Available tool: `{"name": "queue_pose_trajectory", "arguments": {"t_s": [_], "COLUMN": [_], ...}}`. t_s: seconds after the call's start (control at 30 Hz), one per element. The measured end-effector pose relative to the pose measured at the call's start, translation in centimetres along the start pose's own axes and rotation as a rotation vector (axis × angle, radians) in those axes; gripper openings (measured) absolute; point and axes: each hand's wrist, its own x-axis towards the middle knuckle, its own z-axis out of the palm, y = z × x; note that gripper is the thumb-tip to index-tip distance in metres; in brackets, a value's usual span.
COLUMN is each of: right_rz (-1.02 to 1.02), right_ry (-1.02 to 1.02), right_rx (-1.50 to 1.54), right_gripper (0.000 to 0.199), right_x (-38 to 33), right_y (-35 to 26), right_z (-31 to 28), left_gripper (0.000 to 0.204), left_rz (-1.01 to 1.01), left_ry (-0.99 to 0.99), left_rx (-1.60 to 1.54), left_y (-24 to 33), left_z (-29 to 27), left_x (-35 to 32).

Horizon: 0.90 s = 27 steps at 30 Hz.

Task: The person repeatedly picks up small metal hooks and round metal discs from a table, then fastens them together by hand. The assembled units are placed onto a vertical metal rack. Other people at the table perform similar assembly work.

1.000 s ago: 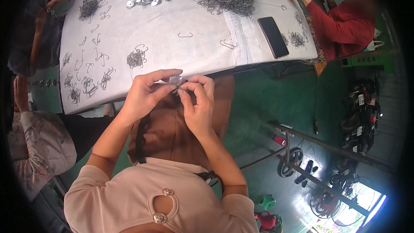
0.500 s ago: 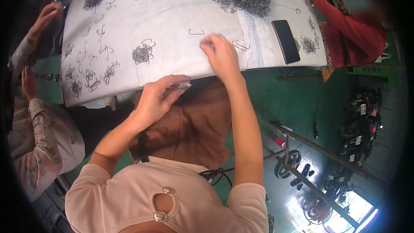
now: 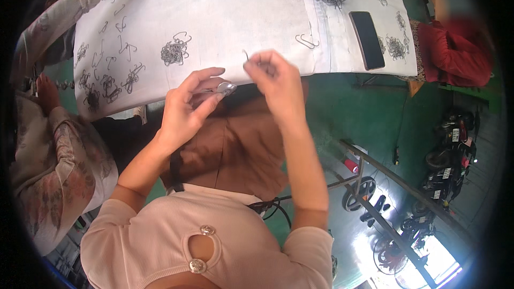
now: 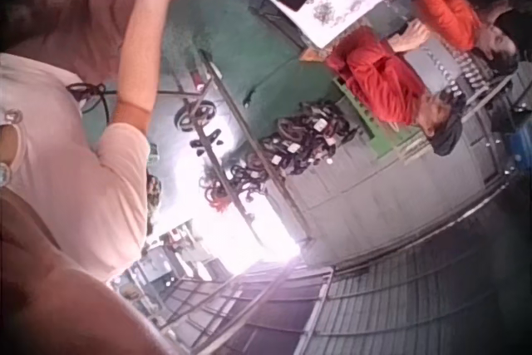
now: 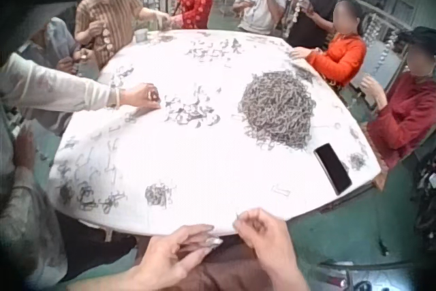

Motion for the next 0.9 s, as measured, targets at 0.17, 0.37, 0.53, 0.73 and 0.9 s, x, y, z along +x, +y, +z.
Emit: {"name": "queue_pose_trajectory", "arguments": {"t_s": [0.17, 0.37, 0.53, 0.73, 0.9], "right_rz": [0.027, -0.086, -0.4, -0.49, -0.49], "right_ry": [0.01, 0.177, 0.364, 0.382, 0.361], "right_rx": [0.553, 0.558, 0.12, 0.016, -0.009], "right_gripper": [0.008, 0.008, 0.011, 0.012, 0.013], "right_x": [-4.1, -3.5, -4.1, -4.3, -4.5], "right_y": [3.3, 3.5, 4.1, 4.0, 4.1], "right_z": [1.3, 2.9, 3.7, 3.4, 3.6], "left_gripper": [0.04, 0.044, 0.038, 0.026, 0.019], "left_rz": [0.006, 0.083, 0.332, 0.323, 0.248], "left_ry": [-0.023, -0.043, 0.12, 0.583, 0.574], "left_rx": [0.009, 0.033, 0.308, 0.858, 1.195], "left_y": [0.9, 0.2, -1.0, -8.0, -10.0], "left_z": [0.7, 1.2, -1.6, -13.1, -16.8], "left_x": [0.6, 0.6, 3.9, 18.9, 24.9]}}
